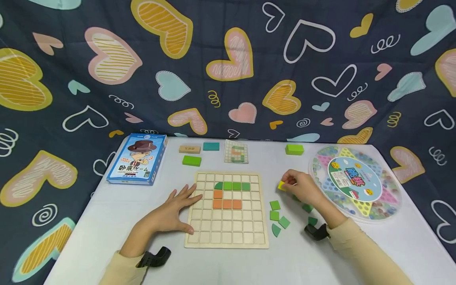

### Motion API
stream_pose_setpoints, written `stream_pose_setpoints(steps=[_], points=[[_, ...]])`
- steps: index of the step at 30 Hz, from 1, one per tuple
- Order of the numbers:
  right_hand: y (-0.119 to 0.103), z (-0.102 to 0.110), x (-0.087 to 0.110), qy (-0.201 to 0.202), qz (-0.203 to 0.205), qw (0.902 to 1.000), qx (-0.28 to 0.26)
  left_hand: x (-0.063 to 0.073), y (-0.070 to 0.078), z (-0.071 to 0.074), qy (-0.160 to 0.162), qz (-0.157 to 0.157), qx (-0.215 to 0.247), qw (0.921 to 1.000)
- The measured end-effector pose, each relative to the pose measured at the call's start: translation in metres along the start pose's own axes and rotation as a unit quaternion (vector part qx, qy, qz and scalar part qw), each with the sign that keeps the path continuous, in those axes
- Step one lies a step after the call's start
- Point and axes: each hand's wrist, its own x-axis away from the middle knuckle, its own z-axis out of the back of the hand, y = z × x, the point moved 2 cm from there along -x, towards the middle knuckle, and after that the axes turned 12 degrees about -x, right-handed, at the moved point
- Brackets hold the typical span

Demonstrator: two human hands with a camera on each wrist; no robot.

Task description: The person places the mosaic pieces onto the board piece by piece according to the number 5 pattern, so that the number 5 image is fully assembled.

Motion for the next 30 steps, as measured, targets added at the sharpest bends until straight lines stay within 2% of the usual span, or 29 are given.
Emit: stream_pose_setpoints(steps=[3, 6, 8, 12, 20, 24, 27, 30], points=[[-0.024, -0.03, 0.001, -0.06, 0.024, 0.997, -0.041, 0.001, -0.001, 0.0, 0.006, 0.0, 0.002, 1.0], [-0.039, -0.057, 0.001, -0.117, 0.042, 0.9906, -0.059, 0.001, -0.001, 0.0, 0.005, -0.002, 0.005, 1.0], [-0.044, -0.07, -0.001, -0.134, 0.047, 0.9877, -0.065, 0.002, -0.001, -0.001, 0.004, -0.002, 0.009, 1.0], [-0.049, -0.083, -0.006, -0.142, 0.053, 0.9869, -0.055, 0.001, 0.0, -0.001, 0.002, 0.002, 0.014, 0.9999], [-0.052, -0.088, -0.006, -0.145, 0.043, 0.9877, -0.038, 0.001, 0.0, 0.002, 0.002, 0.001, 0.0, 1.0], [-0.049, -0.088, -0.005, -0.148, 0.052, 0.9871, -0.033, 0.001, 0.0, 0.003, 0.002, 0.001, 0.004, 1.0], [-0.045, -0.078, -0.003, -0.132, 0.063, 0.9886, -0.035, 0.001, 0.0, 0.002, -0.001, 0.002, 0.005, 1.0], [-0.036, -0.059, 0.005, -0.107, 0.069, 0.9914, -0.032, 0.001, 0.0, 0.002, -0.002, 0.003, 0.005, 1.0]])
